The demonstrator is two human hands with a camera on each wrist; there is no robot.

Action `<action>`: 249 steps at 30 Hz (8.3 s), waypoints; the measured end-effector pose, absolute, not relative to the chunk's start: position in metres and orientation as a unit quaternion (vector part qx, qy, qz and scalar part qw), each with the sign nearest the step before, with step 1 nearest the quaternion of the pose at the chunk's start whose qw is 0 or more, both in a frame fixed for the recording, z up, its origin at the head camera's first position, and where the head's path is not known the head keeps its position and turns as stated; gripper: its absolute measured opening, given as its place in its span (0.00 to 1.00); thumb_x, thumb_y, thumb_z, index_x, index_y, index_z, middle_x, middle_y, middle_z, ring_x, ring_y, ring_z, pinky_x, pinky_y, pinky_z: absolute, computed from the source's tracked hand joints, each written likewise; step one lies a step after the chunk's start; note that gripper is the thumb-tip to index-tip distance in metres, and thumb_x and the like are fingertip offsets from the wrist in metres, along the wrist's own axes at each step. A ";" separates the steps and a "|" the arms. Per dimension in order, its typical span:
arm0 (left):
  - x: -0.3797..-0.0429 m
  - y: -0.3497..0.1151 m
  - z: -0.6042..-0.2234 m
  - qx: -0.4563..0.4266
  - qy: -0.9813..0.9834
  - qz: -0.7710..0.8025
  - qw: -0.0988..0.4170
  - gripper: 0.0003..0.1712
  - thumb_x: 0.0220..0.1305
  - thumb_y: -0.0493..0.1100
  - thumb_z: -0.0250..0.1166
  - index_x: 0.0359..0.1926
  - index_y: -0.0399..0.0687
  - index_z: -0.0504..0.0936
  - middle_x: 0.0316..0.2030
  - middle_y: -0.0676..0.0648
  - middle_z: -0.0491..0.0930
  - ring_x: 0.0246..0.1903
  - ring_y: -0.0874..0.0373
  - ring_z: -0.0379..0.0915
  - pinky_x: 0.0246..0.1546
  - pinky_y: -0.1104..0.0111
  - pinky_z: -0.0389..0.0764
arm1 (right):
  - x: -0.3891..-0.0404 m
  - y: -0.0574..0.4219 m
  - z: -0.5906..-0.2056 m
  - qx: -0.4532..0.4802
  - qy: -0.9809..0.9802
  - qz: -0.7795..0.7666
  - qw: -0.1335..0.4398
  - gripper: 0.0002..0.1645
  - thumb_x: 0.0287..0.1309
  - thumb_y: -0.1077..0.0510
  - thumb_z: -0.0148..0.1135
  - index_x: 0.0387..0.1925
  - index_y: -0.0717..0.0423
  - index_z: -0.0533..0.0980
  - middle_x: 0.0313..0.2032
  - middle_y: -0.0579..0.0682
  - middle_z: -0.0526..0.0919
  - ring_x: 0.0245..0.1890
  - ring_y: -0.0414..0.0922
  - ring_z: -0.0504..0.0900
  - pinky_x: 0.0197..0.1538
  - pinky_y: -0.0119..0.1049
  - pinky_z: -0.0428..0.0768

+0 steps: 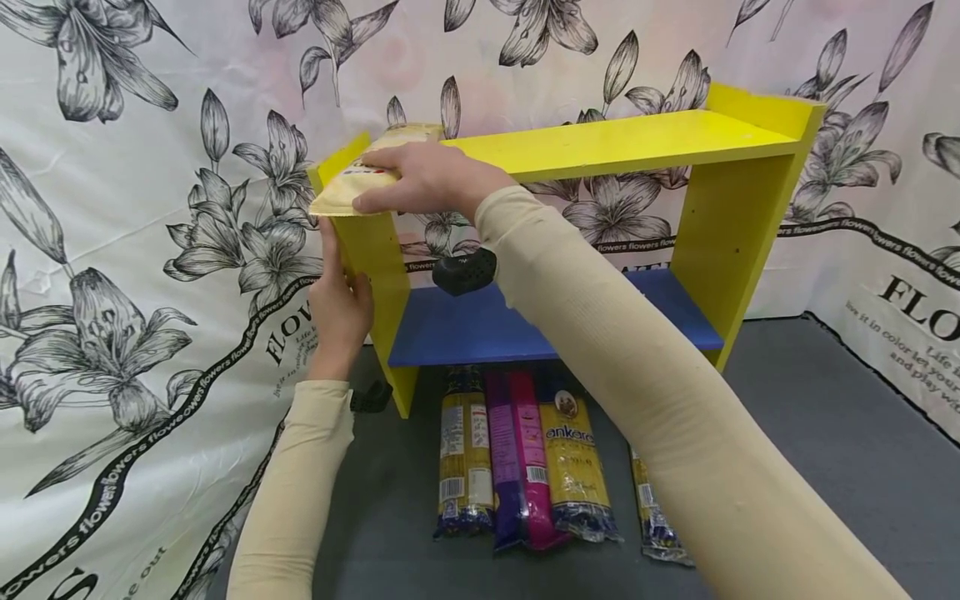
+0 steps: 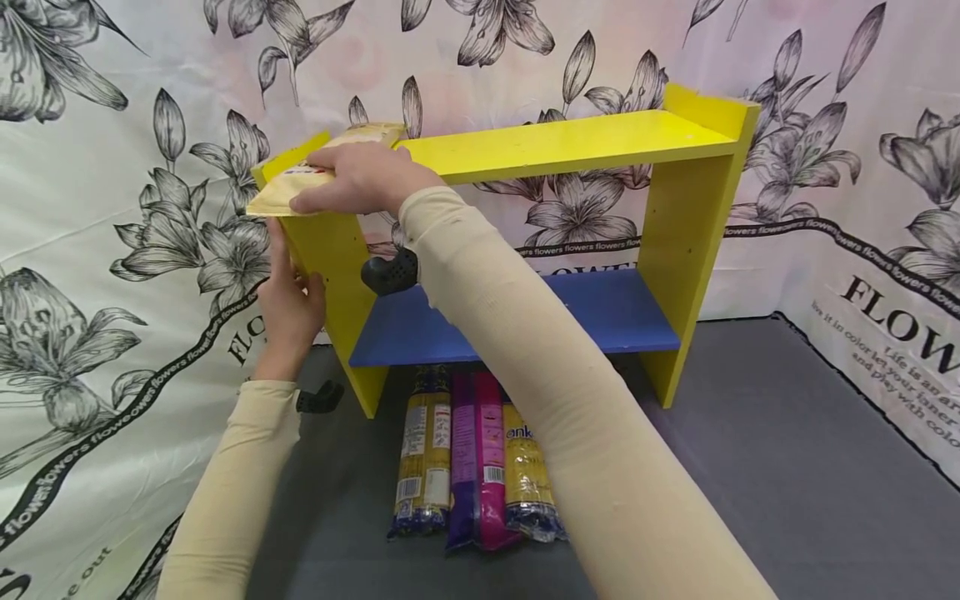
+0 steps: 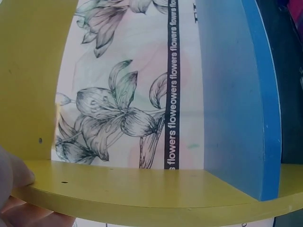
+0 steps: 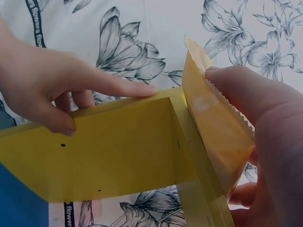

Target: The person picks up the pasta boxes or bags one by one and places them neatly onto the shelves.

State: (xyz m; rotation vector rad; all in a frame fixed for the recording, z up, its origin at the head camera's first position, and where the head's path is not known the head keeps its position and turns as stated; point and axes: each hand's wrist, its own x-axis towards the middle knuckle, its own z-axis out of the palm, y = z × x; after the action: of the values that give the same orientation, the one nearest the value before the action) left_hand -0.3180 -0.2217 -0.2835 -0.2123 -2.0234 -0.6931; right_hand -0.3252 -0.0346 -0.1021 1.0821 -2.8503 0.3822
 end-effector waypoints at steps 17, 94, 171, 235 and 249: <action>-0.320 -0.213 -0.279 -0.075 -0.843 -0.297 0.443 0.44 0.71 0.32 0.53 0.82 0.49 0.45 0.21 0.34 0.74 0.15 0.46 0.61 0.22 0.60 0.62 | -0.324 -0.043 -0.101 0.320 -0.943 0.069 0.056 0.48 0.65 0.23 0.41 0.81 0.28 0.46 0.80 0.45 0.56 0.80 0.47 0.54 0.77 0.57 0.51; -0.326 -0.225 -0.291 -0.108 -0.800 -0.290 0.515 0.46 0.65 0.29 0.51 0.81 0.52 0.48 0.18 0.31 0.70 0.14 0.45 0.55 0.21 0.60 0.56 | -0.233 0.231 -0.439 0.151 -0.965 0.208 -0.062 0.49 0.58 0.44 0.70 0.71 0.69 0.64 0.43 0.60 0.89 0.40 0.56 0.86 0.47 0.58 0.82; -0.324 -0.225 -0.291 -0.114 -0.801 -0.296 0.507 0.47 0.66 0.29 0.52 0.82 0.56 0.46 0.18 0.30 0.71 0.13 0.44 0.58 0.20 0.59 0.58 | -0.193 0.210 -0.260 0.365 -0.815 0.443 -0.081 0.45 0.56 0.67 0.71 0.75 0.54 0.66 0.60 0.58 0.79 0.55 0.20 0.76 0.51 0.17 0.73; -0.317 -0.223 -0.290 -0.089 -0.818 -0.304 0.479 0.46 0.65 0.29 0.54 0.81 0.48 0.49 0.19 0.31 0.73 0.15 0.43 0.60 0.22 0.59 0.60 | -0.345 0.078 -0.062 0.021 -0.786 0.608 -0.110 0.39 0.76 0.58 0.50 0.81 0.35 0.52 0.82 0.45 0.45 0.76 0.46 0.65 0.63 0.33 0.77; -0.317 -0.220 -0.291 -0.094 -0.812 -0.300 0.493 0.46 0.64 0.30 0.55 0.81 0.48 0.50 0.18 0.31 0.72 0.14 0.45 0.58 0.20 0.60 0.58 | -0.322 0.091 -0.074 0.133 -0.816 0.554 -0.096 0.51 0.73 0.55 0.57 0.83 0.37 0.38 0.81 0.53 0.49 0.74 0.53 0.68 0.66 0.36 0.77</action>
State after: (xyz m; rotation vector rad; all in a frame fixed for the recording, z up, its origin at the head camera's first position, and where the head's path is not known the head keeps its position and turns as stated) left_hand -0.3171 -0.2198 -0.2914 -0.2280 -1.9690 -0.7274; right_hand -0.3225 0.0911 -0.0738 0.4469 -2.7321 1.8569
